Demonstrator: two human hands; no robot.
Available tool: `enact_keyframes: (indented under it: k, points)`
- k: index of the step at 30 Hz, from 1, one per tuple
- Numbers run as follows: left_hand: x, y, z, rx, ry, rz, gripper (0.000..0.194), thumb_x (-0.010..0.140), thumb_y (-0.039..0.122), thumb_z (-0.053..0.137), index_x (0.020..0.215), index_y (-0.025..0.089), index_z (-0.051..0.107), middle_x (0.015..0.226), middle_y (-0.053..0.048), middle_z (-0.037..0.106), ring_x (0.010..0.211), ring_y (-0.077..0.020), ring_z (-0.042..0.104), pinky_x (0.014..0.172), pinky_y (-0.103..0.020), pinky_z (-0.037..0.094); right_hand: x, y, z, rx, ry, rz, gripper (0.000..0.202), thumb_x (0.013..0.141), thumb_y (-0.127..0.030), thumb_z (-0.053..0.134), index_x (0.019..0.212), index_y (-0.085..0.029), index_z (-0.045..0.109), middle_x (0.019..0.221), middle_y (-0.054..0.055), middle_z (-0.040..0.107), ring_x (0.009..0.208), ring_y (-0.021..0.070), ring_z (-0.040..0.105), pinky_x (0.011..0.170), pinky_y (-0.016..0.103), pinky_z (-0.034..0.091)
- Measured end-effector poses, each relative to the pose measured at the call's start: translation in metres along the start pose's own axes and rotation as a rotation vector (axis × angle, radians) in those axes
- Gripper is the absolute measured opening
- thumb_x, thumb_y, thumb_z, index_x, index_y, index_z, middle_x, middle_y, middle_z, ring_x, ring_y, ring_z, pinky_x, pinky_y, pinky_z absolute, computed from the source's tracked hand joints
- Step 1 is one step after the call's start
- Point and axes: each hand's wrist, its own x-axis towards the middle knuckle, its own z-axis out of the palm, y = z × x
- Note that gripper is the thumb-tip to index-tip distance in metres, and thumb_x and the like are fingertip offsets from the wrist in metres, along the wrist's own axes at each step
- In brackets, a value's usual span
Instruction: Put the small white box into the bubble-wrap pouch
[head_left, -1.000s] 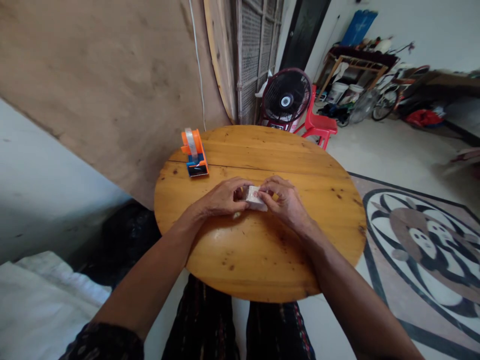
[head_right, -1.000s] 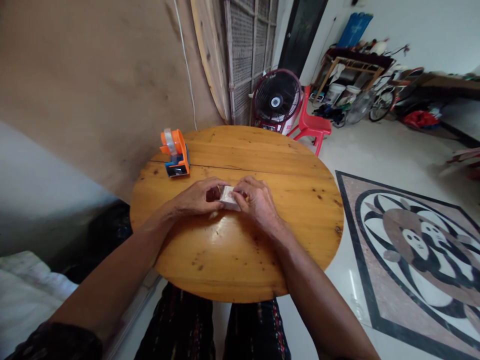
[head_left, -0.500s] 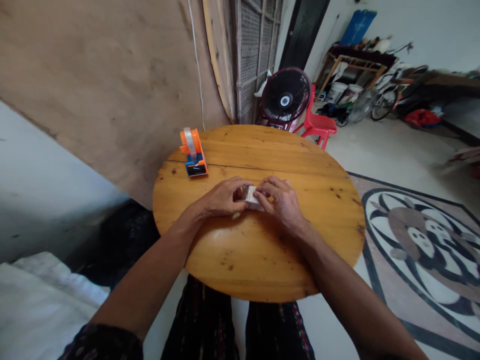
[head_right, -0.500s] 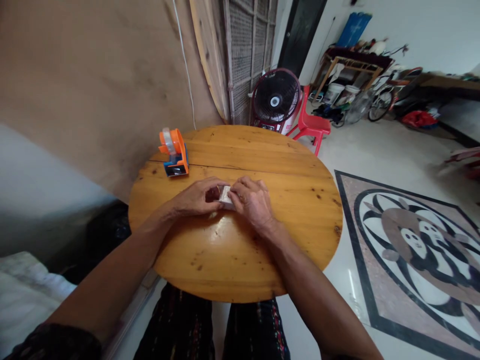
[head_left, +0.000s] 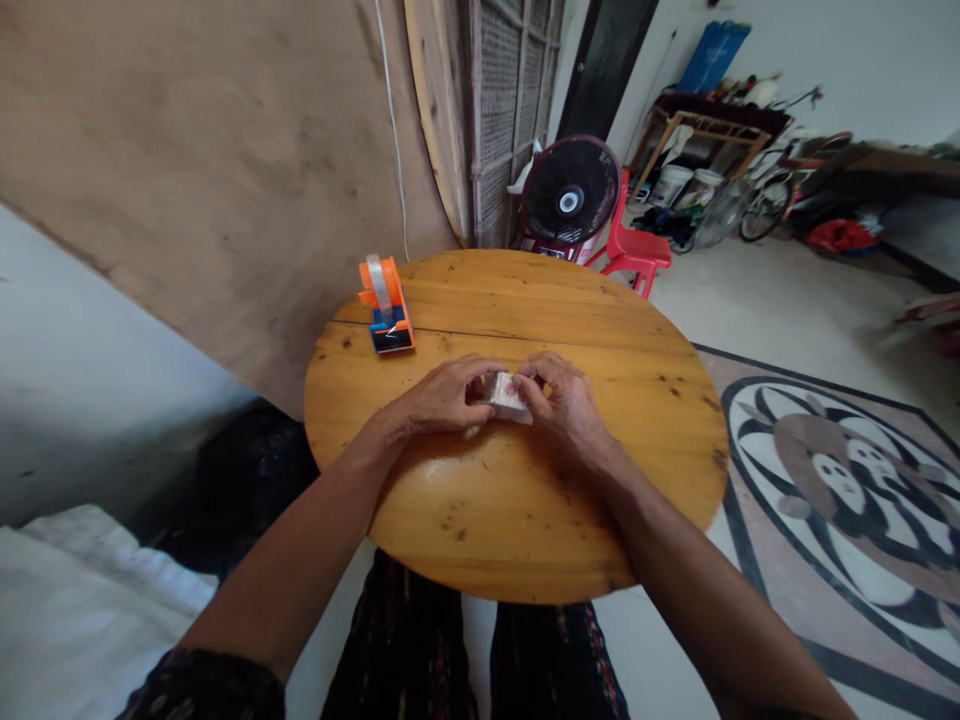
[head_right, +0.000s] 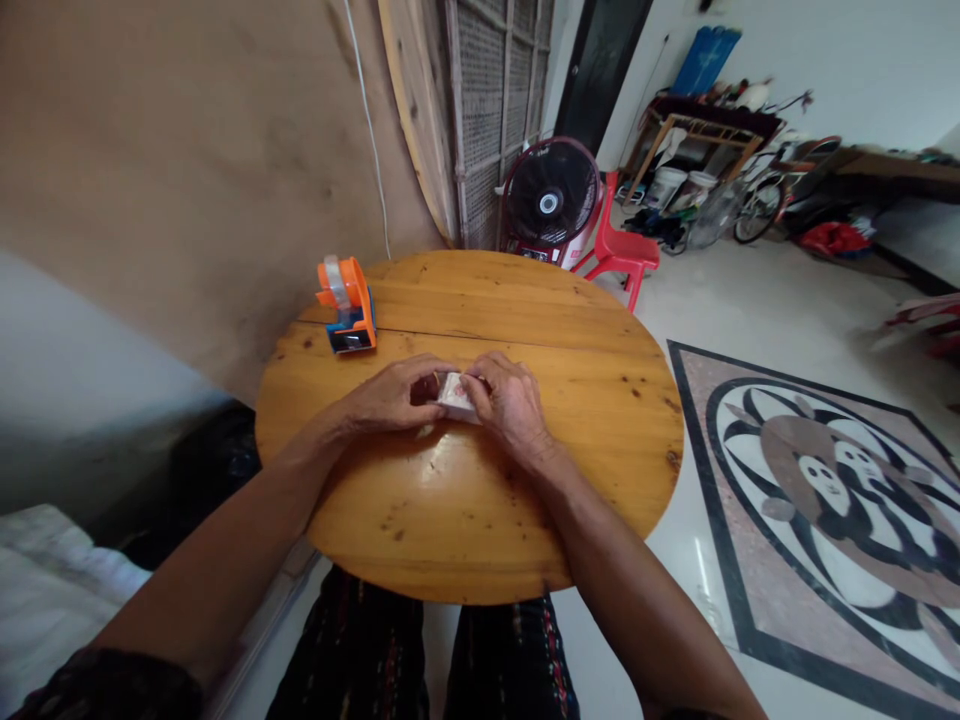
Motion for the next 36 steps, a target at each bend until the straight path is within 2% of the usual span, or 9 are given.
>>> enact_keyframes:
  k: [5,13,16,20,23,29,36]
  points:
    - [0.000,-0.003,0.001,-0.034,-0.003,-0.012,0.048,0.071,0.020,0.065,0.119,0.019,0.059,0.103,-0.004,0.064,0.079,-0.0142,0.057,0.074,-0.028,0.047,0.001,0.000,-0.001,0.049,0.001,0.047,0.016,0.090,-0.026,0.053,0.081,-0.019,0.064,0.083,0.006,0.066,0.077,0.0172,0.059,0.073,0.029,0.044]
    - [0.000,-0.006,0.002,-0.030,0.000,-0.006,0.051,0.071,0.021,0.065,0.121,0.018,0.058,0.103,-0.004,0.064,0.079,-0.0142,0.058,0.074,-0.028,0.048,0.004,0.008,-0.011,0.134,0.096,0.050,0.010,0.085,-0.027,0.060,0.078,-0.020,0.063,0.079,0.004,0.063,0.067,0.0151,0.058,0.066,0.029,0.045]
    - [0.000,-0.004,0.001,-0.031,-0.001,-0.013,0.047,0.072,0.023,0.066,0.119,0.018,0.059,0.102,-0.003,0.065,0.081,-0.0146,0.058,0.074,-0.028,0.047,0.004,0.011,-0.010,0.168,0.051,0.007,0.010,0.081,-0.029,0.067,0.083,-0.020,0.064,0.087,0.004,0.064,0.064,0.0130,0.057,0.065,0.029,0.047]
    - [0.000,0.000,-0.001,-0.050,0.001,-0.005,0.043,0.073,0.023,0.065,0.116,0.018,0.061,0.101,-0.003,0.065,0.080,-0.0141,0.057,0.073,-0.027,0.047,0.002,0.008,-0.007,0.129,-0.046,-0.056,0.013,0.081,-0.031,0.069,0.087,-0.021,0.064,0.092,0.004,0.063,0.075,0.0156,0.060,0.073,0.031,0.048]
    - [0.000,0.000,-0.001,-0.052,-0.006,-0.003,0.045,0.073,0.022,0.064,0.118,0.019,0.060,0.103,-0.003,0.065,0.080,-0.0142,0.057,0.074,-0.028,0.047,0.001,0.006,-0.005,0.091,-0.069,-0.045,0.013,0.082,-0.031,0.068,0.090,-0.021,0.065,0.092,0.005,0.063,0.078,0.0166,0.060,0.073,0.031,0.047]
    - [0.000,-0.002,0.001,-0.046,-0.002,-0.020,0.046,0.072,0.022,0.065,0.117,0.018,0.060,0.096,-0.002,0.064,0.077,-0.0141,0.056,0.071,-0.027,0.046,0.000,0.009,-0.001,0.066,0.009,-0.090,0.006,0.085,-0.025,0.064,0.084,-0.020,0.068,0.096,0.007,0.065,0.083,0.0179,0.062,0.076,0.032,0.047]
    - [0.000,-0.003,0.001,-0.050,0.000,-0.029,0.048,0.071,0.023,0.067,0.119,0.018,0.059,0.101,-0.003,0.065,0.080,-0.0148,0.058,0.075,-0.029,0.048,0.000,0.011,0.004,0.015,0.074,-0.130,0.009,0.087,-0.022,0.060,0.083,-0.020,0.068,0.093,0.007,0.066,0.082,0.0184,0.062,0.075,0.032,0.047]
